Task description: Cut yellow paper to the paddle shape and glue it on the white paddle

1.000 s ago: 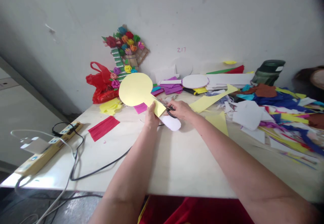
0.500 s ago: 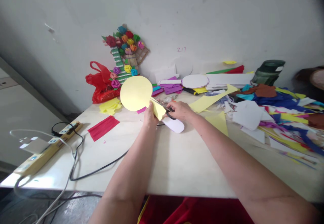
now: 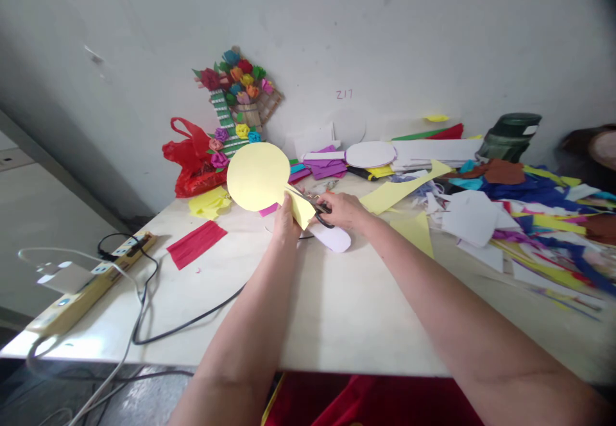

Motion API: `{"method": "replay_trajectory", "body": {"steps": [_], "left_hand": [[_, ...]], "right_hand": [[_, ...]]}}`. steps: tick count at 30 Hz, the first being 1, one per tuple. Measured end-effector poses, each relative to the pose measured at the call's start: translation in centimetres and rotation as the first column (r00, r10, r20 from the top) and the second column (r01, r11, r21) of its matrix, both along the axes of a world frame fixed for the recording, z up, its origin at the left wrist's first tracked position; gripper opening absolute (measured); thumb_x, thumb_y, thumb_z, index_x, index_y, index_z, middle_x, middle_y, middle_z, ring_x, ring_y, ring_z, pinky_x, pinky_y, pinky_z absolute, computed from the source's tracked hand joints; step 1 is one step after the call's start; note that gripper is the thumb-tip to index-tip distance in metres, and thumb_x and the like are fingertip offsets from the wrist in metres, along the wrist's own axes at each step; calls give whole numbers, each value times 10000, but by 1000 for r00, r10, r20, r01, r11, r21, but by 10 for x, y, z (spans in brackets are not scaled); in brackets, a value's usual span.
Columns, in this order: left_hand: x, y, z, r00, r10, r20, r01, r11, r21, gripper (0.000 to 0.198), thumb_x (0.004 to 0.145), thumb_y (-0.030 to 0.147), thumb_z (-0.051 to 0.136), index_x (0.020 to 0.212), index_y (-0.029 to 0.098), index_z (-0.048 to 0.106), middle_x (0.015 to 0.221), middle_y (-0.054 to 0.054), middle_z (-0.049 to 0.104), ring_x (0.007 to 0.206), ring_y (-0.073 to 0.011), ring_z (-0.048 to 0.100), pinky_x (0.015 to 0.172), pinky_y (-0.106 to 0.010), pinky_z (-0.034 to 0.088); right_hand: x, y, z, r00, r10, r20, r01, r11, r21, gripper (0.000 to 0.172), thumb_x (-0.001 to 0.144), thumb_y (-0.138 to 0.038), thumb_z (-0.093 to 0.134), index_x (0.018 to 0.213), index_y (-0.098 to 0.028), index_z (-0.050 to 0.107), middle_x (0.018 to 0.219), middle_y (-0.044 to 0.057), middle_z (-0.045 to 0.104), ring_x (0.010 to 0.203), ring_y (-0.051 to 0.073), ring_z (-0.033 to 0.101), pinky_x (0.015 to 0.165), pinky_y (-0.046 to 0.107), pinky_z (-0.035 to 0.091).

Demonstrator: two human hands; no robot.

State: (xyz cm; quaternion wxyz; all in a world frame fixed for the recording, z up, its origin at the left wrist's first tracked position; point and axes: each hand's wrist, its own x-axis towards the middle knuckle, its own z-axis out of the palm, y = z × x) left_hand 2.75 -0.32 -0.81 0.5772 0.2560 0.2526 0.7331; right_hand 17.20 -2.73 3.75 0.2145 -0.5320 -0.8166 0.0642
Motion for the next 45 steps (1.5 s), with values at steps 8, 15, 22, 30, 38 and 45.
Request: {"method": "replay_trajectory", "body": {"steps": [8, 15, 22, 30, 38, 45], "left_hand": [[2, -1, 2, 999, 10, 30, -10, 1000, 15, 296, 809, 291, 545, 1071, 155, 541, 877, -86, 674, 808, -204, 633, 830, -374, 476], [0, -1, 1, 1000, 11, 12, -11, 999, 30, 331, 803, 308, 554, 1091, 147, 532, 902, -94, 669, 770, -197, 636, 821, -372, 474], [-1, 1, 1, 1000, -8, -17, 9, 1000, 25, 372, 795, 331, 566, 1123, 164, 515, 910, -86, 670, 709, -184, 634, 765, -359, 488], [0, -1, 2, 999, -40, -24, 41, 999, 36, 352, 794, 339, 564, 1091, 158, 510, 882, -87, 669, 705, -193, 638, 736, -359, 499], [0, -1, 2, 999, -26, -34, 28, 999, 34, 394, 764, 341, 600, 1092, 137, 522, 890, -99, 669, 728, -195, 640, 774, -362, 487], [0, 0, 0, 999, -25, -27, 26, 998, 56, 380, 762, 331, 607, 1082, 142, 529, 918, -105, 671, 709, -190, 634, 757, -358, 497]], "right_hand": [[2, 1, 0, 1000, 13, 3, -13, 1000, 24, 416, 631, -529, 597, 964, -278, 604, 782, -13, 653, 664, 155, 559, 556, 237, 329], [4, 2, -3, 999, 45, -8, -45, 999, 25, 395, 675, -526, 560, 984, -287, 618, 771, -14, 654, 663, 149, 556, 552, 232, 333], [7, -2, 3, 995, 98, 30, -97, 995, -29, 392, 697, -596, 504, 873, -275, 646, 776, -5, 642, 671, 143, 534, 556, 226, 317], [11, 1, 3, 987, 155, -44, -160, 979, -130, 426, 696, -623, 488, 805, -249, 660, 691, -20, 593, 637, 129, 492, 547, 216, 306], [8, 2, 0, 990, 139, -31, -142, 983, -116, 409, 705, -609, 487, 773, -240, 649, 653, -24, 584, 581, 112, 464, 519, 214, 286], [8, 1, 2, 994, 104, -14, -105, 992, -69, 404, 688, -617, 499, 789, -255, 647, 696, -18, 617, 611, 122, 493, 520, 213, 278]]}}
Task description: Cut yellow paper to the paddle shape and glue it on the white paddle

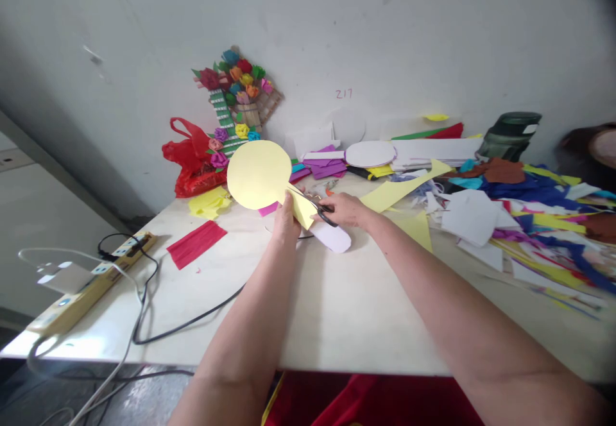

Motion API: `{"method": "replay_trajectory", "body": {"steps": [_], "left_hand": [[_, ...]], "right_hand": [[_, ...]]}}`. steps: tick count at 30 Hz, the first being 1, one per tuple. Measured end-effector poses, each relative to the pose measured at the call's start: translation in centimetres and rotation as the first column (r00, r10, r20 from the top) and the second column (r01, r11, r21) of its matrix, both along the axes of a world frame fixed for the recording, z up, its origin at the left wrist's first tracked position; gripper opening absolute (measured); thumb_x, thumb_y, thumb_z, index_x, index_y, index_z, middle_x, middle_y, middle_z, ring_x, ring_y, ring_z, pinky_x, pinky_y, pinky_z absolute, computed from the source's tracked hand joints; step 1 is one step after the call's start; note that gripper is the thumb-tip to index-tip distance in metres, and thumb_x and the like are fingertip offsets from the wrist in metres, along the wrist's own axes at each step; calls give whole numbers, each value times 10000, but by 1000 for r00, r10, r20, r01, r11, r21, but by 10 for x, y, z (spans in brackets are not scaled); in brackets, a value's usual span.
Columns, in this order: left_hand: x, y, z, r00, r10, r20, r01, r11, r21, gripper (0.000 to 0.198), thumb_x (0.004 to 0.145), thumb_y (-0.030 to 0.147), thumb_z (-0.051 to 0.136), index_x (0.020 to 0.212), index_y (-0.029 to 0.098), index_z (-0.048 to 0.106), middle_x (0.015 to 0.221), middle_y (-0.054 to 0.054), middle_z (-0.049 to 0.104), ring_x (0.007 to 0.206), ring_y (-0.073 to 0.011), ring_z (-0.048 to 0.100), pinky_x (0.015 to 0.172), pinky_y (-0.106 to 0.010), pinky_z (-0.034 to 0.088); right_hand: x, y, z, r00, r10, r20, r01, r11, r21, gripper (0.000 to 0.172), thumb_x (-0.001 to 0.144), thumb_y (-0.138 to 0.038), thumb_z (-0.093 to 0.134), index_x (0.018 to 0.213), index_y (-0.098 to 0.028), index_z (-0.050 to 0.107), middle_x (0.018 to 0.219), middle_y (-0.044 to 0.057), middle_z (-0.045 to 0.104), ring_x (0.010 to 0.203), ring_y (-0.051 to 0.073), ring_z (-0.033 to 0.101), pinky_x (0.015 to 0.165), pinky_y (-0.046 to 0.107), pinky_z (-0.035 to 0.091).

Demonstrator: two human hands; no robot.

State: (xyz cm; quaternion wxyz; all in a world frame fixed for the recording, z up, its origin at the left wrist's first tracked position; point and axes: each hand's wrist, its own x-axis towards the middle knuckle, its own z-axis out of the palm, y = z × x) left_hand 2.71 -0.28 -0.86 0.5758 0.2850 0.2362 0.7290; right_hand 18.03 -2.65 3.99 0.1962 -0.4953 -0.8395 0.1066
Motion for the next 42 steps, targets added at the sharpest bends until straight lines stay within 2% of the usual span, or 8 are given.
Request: {"method": "replay_trajectory", "body": {"steps": [10, 18, 32, 42], "left_hand": [[3, -1, 1, 999, -8, 36, 8, 1000, 4, 303, 773, 294, 588, 1037, 152, 549, 840, -77, 675, 698, -198, 635, 751, -380, 492], [3, 1, -2, 1000, -3, 12, 3, 1000, 24, 386, 755, 323, 611, 1081, 128, 539, 876, -94, 675, 716, -199, 638, 788, -376, 477], [2, -2, 2, 1000, 8, 2, -8, 1000, 8, 319, 786, 310, 572, 1049, 131, 555, 854, -87, 673, 702, -186, 630, 788, -360, 478], [2, -1, 2, 999, 35, -19, -36, 999, -18, 346, 779, 336, 581, 1064, 141, 558, 931, -106, 674, 793, -209, 638, 822, -359, 469]], "right_hand": [[-5, 1, 1, 993, -85, 84, 82, 996, 40, 462, 633, -682, 506, 841, -298, 656, 775, 6, 644, 694, 171, 555, 554, 238, 323], [-7, 0, -1, 990, -91, 109, 84, 994, 65, 549, 629, -731, 458, 919, -307, 651, 819, 18, 658, 741, 188, 572, 563, 245, 327], [-6, -1, -3, 997, -68, 34, 67, 997, 37, 478, 647, -679, 499, 858, -280, 656, 753, 1, 628, 676, 149, 520, 556, 231, 293], [-5, -1, -1, 999, -37, -37, 38, 999, 15, 403, 647, -602, 561, 802, -243, 657, 681, -10, 615, 619, 128, 496, 518, 224, 260]]}}
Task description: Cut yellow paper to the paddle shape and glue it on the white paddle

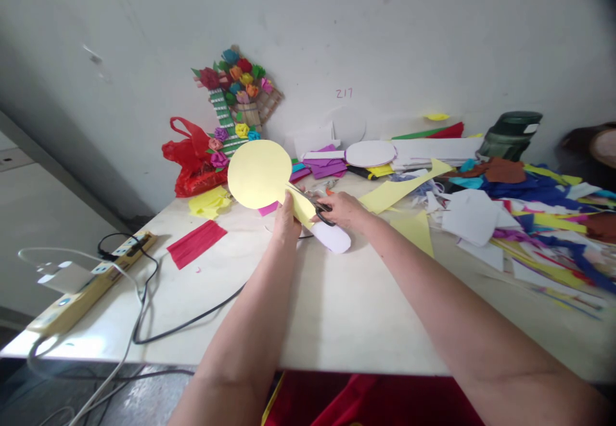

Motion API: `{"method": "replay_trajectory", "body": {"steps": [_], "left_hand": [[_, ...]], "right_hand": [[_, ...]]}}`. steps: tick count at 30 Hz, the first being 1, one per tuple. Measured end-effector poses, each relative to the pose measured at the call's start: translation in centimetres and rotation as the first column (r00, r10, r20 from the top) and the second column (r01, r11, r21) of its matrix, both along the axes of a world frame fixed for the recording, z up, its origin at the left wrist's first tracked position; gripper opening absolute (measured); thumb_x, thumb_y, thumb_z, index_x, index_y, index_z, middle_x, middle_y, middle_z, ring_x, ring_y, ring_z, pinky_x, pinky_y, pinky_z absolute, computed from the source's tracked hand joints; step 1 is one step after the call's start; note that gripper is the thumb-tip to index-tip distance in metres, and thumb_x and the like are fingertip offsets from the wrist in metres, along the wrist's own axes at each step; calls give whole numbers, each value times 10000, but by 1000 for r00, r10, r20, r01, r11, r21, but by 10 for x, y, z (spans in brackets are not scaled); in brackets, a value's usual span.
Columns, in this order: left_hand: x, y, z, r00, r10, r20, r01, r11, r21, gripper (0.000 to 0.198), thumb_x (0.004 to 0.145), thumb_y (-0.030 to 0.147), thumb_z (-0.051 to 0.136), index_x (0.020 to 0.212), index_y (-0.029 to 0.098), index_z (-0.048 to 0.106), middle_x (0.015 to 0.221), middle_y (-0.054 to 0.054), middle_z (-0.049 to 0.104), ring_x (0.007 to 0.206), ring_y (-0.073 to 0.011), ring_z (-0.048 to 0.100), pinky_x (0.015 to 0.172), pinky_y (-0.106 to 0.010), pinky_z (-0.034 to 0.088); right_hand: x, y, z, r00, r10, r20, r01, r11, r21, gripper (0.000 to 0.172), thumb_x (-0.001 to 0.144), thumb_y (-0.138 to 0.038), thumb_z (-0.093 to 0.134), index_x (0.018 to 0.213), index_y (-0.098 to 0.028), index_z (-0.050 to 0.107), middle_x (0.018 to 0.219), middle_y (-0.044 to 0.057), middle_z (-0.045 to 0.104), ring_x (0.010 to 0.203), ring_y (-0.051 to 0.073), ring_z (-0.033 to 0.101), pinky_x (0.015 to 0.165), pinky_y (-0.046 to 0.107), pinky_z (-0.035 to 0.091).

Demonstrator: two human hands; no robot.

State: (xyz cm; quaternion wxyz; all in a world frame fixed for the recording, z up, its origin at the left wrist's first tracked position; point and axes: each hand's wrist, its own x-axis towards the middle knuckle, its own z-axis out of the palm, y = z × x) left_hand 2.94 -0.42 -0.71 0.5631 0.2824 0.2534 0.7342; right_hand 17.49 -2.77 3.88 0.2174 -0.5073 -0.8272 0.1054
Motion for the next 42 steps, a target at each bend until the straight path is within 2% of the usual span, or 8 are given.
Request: {"method": "replay_trajectory", "body": {"steps": [5, 12, 17, 24, 33, 42], "left_hand": [[-1, 3, -3, 1000, -2, 1, 2, 1000, 10, 333, 768, 334, 593, 1043, 150, 559, 923, -101, 677, 821, -218, 638, 827, -375, 471], [0, 6, -7, 999, -22, 36, 21, 999, 47, 299, 756, 319, 613, 994, 144, 568, 892, -94, 682, 867, -211, 638, 874, -354, 456], [2, 5, -7, 999, -41, 27, 40, 998, 38, 297, 766, 306, 604, 1008, 138, 565, 897, -95, 683, 861, -213, 638, 863, -364, 466], [2, 2, -5, 998, -61, 12, 61, 998, 14, 332, 768, 319, 602, 1048, 149, 552, 941, -100, 672, 861, -221, 636, 850, -375, 469], [5, 3, -6, 999, -41, 14, 41, 999, 1, 295, 792, 287, 577, 1051, 150, 553, 918, -91, 677, 899, -222, 627, 865, -376, 466], [7, 4, -7, 998, -56, 28, 56, 998, -19, 332, 787, 301, 582, 1073, 136, 546, 948, -110, 671, 889, -229, 634, 865, -387, 465]], "right_hand": [[0, -2, 2, 1000, -1, -7, 1, 1000, -14, 378, 650, -580, 574, 778, -234, 655, 683, -9, 617, 621, 125, 495, 518, 221, 258], [2, 2, 3, 998, -2, 60, 3, 1000, -2, 455, 650, -656, 519, 862, -280, 664, 720, -11, 627, 645, 137, 511, 534, 227, 271], [5, 4, 5, 996, 8, 91, -4, 999, -43, 449, 646, -657, 514, 848, -284, 663, 715, -17, 614, 640, 133, 507, 540, 224, 287], [13, 5, 7, 996, 84, 23, -80, 984, -156, 482, 646, -677, 495, 813, -259, 667, 669, -32, 585, 631, 131, 511, 537, 217, 314], [1, 1, 9, 991, -36, 130, 45, 997, -62, 473, 647, -691, 479, 818, -289, 660, 762, -6, 639, 694, 159, 551, 563, 237, 330], [-3, -2, 8, 987, -61, 147, 62, 998, -7, 485, 680, -691, 435, 812, -276, 648, 820, 11, 660, 759, 176, 571, 579, 248, 335]]}}
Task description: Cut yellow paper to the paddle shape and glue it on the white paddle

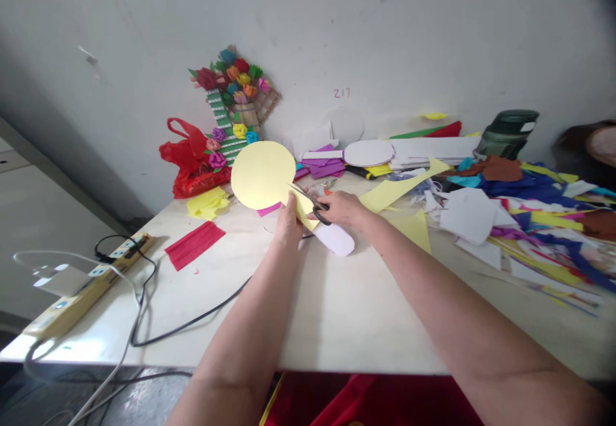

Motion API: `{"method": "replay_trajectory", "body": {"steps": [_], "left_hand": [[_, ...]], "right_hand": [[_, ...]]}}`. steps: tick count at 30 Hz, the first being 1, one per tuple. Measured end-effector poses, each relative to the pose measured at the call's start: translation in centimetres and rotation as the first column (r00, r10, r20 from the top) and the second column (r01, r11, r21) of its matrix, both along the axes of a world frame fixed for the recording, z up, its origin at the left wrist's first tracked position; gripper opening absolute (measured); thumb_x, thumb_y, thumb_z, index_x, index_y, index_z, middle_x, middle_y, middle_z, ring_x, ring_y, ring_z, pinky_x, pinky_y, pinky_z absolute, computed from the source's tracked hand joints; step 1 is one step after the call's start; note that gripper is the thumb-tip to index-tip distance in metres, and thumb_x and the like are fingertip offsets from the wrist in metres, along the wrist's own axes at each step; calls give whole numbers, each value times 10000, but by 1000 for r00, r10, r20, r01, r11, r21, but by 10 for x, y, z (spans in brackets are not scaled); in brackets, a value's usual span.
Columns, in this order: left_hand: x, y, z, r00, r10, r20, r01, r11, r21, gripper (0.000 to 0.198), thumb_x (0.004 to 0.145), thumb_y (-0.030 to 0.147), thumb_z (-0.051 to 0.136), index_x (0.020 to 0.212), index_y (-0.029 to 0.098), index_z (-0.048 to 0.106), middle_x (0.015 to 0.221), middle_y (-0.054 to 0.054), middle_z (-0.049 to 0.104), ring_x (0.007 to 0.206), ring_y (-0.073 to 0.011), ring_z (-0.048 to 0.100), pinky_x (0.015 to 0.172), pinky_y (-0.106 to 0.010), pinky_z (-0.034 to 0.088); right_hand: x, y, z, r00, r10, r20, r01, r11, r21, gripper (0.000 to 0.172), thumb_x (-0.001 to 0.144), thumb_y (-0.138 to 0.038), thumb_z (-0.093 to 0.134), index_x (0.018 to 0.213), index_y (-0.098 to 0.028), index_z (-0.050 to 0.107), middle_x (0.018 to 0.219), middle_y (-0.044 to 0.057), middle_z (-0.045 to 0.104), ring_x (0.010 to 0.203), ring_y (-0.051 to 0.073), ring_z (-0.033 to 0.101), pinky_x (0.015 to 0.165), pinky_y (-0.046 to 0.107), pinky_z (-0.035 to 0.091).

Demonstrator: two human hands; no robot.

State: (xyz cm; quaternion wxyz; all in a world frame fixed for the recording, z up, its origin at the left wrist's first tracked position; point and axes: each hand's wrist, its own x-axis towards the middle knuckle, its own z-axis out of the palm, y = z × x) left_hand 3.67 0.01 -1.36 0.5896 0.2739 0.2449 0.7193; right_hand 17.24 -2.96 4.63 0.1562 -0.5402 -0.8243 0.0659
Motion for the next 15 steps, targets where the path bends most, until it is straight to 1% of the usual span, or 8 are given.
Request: {"method": "replay_trajectory", "body": {"steps": [7, 12, 15], "left_hand": [[-1, 1, -2, 1000, 5, -1, -5, 1000, 11, 334, 784, 299, 583, 1073, 135, 545, 929, -104, 676, 872, -223, 639, 864, -375, 467], [-2, 3, -4, 1000, 11, -9, -11, 1000, 8, 323, 774, 300, 594, 1052, 139, 559, 924, -102, 678, 889, -225, 635, 871, -378, 462], [-2, 2, -4, 1000, 7, 0, -7, 1000, 11, 311, 779, 289, 587, 1048, 136, 558, 921, -100, 679, 875, -224, 638, 872, -385, 460]], "right_hand": [[1, -2, 2, 999, 10, 51, -12, 999, 43, 482, 697, -680, 425, 838, -274, 645, 838, 25, 665, 786, 197, 581, 587, 262, 342], [1, -1, 1, 996, -4, 84, -1, 998, 55, 489, 694, -671, 448, 902, -276, 648, 888, 40, 664, 830, 210, 580, 622, 271, 359], [1, 0, 0, 996, -4, 89, -2, 998, 63, 507, 691, -686, 440, 908, -277, 647, 890, 42, 663, 831, 212, 579, 633, 274, 362]]}}
